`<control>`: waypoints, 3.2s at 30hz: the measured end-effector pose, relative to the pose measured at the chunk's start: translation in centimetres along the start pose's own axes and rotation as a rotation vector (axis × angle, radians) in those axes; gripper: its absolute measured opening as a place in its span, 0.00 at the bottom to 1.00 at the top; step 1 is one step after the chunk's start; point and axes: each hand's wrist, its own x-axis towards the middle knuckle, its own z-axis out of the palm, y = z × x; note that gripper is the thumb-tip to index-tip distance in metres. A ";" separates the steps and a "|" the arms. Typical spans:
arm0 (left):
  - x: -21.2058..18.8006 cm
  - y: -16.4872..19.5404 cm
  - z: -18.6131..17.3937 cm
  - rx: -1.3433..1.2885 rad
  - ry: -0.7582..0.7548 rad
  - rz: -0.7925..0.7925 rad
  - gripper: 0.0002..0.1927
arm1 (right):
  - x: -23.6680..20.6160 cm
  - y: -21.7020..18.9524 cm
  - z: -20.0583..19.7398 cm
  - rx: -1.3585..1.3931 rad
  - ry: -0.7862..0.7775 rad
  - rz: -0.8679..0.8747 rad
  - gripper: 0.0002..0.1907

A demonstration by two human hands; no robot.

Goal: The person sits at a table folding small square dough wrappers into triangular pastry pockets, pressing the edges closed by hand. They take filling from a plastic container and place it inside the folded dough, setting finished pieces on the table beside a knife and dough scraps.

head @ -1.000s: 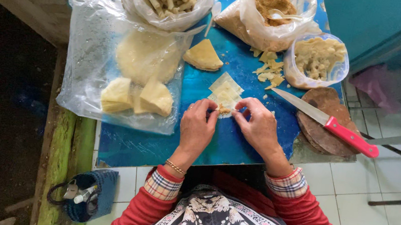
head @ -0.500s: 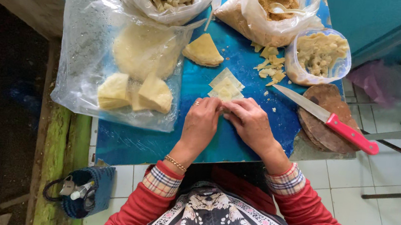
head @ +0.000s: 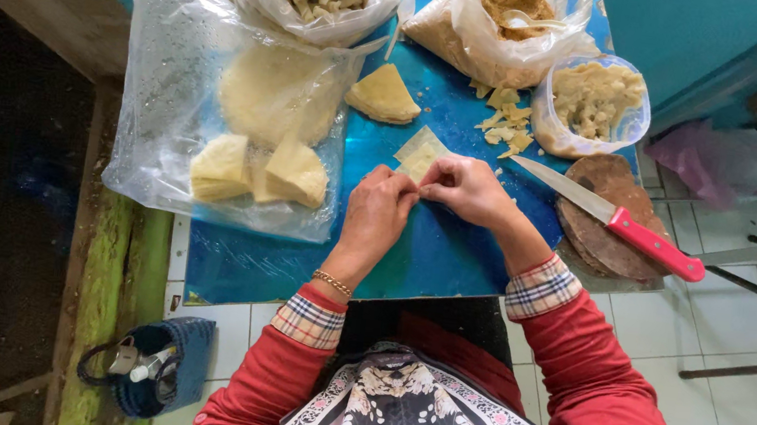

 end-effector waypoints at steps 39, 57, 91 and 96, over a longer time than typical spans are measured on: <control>-7.3 4.7 -3.3 0.004 -0.011 0.064 0.02 | -11.9 -7.6 3.8 -0.498 0.298 -0.419 0.08; -7.5 5.6 -3.5 0.118 -0.025 0.123 0.03 | -11.7 -7.3 3.6 -0.256 0.264 -0.188 0.09; -6.5 4.9 -3.9 0.089 -0.038 0.152 0.04 | -11.4 -7.5 3.5 -0.458 0.298 -0.265 0.05; -5.9 4.9 -4.1 0.093 -0.076 0.075 0.05 | -11.8 -7.9 3.3 -0.512 0.286 -0.273 0.09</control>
